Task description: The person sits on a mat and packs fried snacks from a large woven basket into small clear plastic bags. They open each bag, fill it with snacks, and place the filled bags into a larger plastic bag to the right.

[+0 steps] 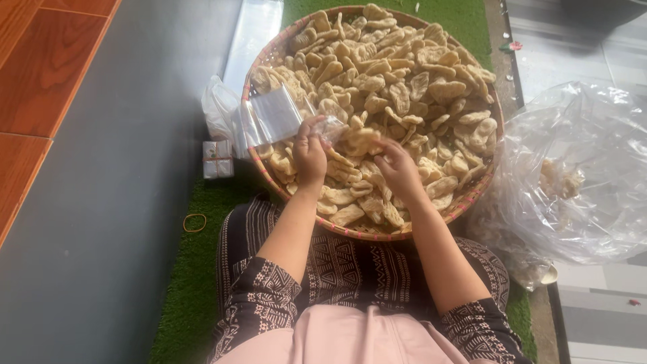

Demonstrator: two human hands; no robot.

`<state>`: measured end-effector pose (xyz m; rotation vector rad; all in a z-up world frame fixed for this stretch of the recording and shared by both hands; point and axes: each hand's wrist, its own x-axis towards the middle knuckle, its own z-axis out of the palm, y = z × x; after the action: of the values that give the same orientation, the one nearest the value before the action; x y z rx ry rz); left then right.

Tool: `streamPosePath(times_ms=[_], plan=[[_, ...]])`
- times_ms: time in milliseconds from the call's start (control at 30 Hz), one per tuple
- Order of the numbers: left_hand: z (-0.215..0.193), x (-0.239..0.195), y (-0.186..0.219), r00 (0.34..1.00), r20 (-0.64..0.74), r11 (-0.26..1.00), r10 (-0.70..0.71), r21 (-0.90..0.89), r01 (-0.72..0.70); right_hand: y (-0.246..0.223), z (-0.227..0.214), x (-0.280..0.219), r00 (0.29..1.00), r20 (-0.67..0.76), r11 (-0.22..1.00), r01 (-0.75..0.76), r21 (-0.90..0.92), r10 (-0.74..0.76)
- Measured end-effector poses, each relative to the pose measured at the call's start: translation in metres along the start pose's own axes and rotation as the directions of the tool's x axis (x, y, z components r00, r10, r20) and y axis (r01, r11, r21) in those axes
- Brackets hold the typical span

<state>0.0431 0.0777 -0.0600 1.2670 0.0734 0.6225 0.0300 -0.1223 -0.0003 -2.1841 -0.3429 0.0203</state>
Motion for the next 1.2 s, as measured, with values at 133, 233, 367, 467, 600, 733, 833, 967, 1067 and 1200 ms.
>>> streamPosePath(times_ms=[133, 233, 367, 467, 600, 733, 833, 967, 1067, 1200], plan=[[-0.002, 0.001, -0.004, 0.999, 0.008, 0.999, -0.041, -0.018, 0.041, -0.016, 0.018, -0.004, 0.994, 0.055, 0.844, -0.053, -0.533, 0.097], [-0.001, 0.005, 0.001, 1.000, 0.027, 1.000, -0.014, -0.024, 0.015, -0.030, 0.025, -0.006, 0.991, 0.114, 0.750, 0.022, -0.662, 0.071], [-0.003, 0.004, 0.005, 0.999, 0.031, 0.999, -0.041, 0.017, 0.040, -0.030, 0.027, -0.011, 0.984, 0.168, 0.753, 0.073, -0.654, 0.051], [-0.002, 0.003, 0.007, 0.996, 0.043, 0.997, -0.077, 0.016, 0.077, -0.016, 0.026, -0.008, 0.987, 0.159, 0.822, 0.099, -0.561, -0.010], [-0.001, 0.000, 0.013, 0.994, 0.092, 0.998, -0.050, 0.040, 0.047, 0.007, 0.021, -0.005, 0.991, 0.039, 0.976, -0.117, -0.185, 0.126], [0.004, -0.002, 0.017, 0.984, 0.145, 0.990, -0.101, 0.117, 0.084, 0.022, -0.001, -0.009, 0.980, -0.186, 0.986, 0.096, 0.140, -0.069], [0.012, -0.009, 0.017, 0.957, 0.257, 0.985, -0.136, 0.139, 0.103, 0.020, -0.003, -0.013, 0.974, -0.217, 0.986, 0.090, 0.138, -0.058], [0.018, -0.022, 0.020, 0.918, 0.341, 0.960, -0.201, 0.254, 0.115, 0.012, 0.002, -0.018, 0.932, -0.328, 0.987, 0.135, -0.081, -0.155], [0.022, -0.031, 0.023, 0.901, 0.406, 0.957, -0.155, 0.287, 0.035, 0.008, 0.005, -0.020, 0.891, -0.383, 0.969, 0.228, -0.092, -0.245], [0.028, -0.039, 0.027, 0.866, 0.493, 0.960, -0.083, 0.273, -0.063, 0.001, 0.002, -0.020, 0.782, -0.297, 0.807, 0.402, -0.432, -0.548]])
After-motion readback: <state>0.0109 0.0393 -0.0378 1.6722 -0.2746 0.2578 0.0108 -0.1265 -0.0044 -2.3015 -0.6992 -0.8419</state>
